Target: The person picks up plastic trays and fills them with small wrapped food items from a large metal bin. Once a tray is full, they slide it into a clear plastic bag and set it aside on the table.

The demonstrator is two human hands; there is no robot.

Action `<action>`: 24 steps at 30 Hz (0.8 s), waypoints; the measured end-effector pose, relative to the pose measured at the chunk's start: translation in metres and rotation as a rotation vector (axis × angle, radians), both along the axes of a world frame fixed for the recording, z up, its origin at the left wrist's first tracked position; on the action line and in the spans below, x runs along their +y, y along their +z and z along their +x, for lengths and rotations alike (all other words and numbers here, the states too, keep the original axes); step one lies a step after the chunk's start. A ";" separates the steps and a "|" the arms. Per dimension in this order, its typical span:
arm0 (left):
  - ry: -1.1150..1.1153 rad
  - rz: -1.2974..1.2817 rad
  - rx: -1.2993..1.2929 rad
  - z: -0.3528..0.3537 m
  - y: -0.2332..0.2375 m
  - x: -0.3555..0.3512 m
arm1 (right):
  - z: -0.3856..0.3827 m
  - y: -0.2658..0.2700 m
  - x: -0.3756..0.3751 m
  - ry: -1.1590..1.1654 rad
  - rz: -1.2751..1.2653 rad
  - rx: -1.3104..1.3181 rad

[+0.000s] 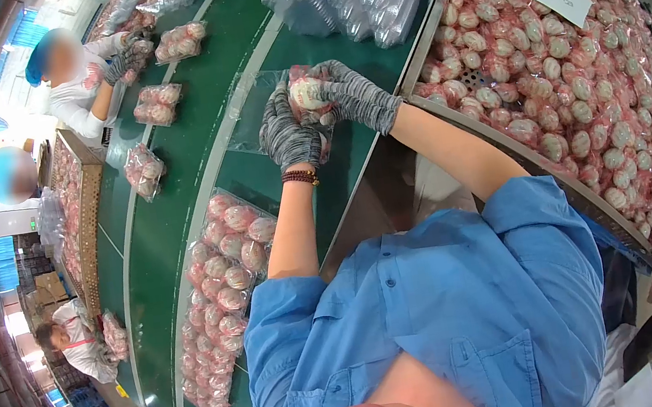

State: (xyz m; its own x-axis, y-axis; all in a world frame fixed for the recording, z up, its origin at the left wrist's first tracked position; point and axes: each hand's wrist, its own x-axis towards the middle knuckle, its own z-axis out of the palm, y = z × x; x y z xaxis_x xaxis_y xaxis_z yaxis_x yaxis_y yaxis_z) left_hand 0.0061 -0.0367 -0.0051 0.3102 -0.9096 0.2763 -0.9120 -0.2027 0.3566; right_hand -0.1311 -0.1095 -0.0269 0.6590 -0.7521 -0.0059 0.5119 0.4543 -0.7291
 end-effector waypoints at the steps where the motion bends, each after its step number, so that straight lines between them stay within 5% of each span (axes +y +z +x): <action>1: 0.000 -0.040 -0.016 -0.002 0.001 0.001 | 0.002 0.002 0.002 -0.053 -0.048 0.075; 4: -0.008 0.166 0.116 -0.001 0.012 0.002 | 0.003 0.010 0.009 -0.198 -0.356 0.322; 8: 0.040 0.016 0.211 0.000 0.000 -0.001 | 0.004 0.034 0.027 -0.353 -0.746 0.591; 13: 0.034 -0.164 0.210 0.002 -0.006 -0.002 | 0.002 0.035 0.029 -0.280 -0.836 0.617; 17: 0.066 -0.188 0.207 0.001 -0.011 -0.004 | -0.005 0.030 0.035 -0.080 -0.582 0.323; 24: 0.074 -0.144 0.316 0.005 -0.023 -0.009 | -0.003 0.033 0.038 -0.140 -0.641 0.310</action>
State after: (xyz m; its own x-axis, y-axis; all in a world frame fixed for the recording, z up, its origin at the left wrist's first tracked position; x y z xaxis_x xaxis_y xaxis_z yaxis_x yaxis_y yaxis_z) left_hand 0.0114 -0.0462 -0.0283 0.4649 -0.8399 0.2802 -0.7367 -0.1915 0.6485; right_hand -0.1345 -0.0712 0.0057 0.5959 -0.7475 0.2936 0.2605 -0.1659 -0.9511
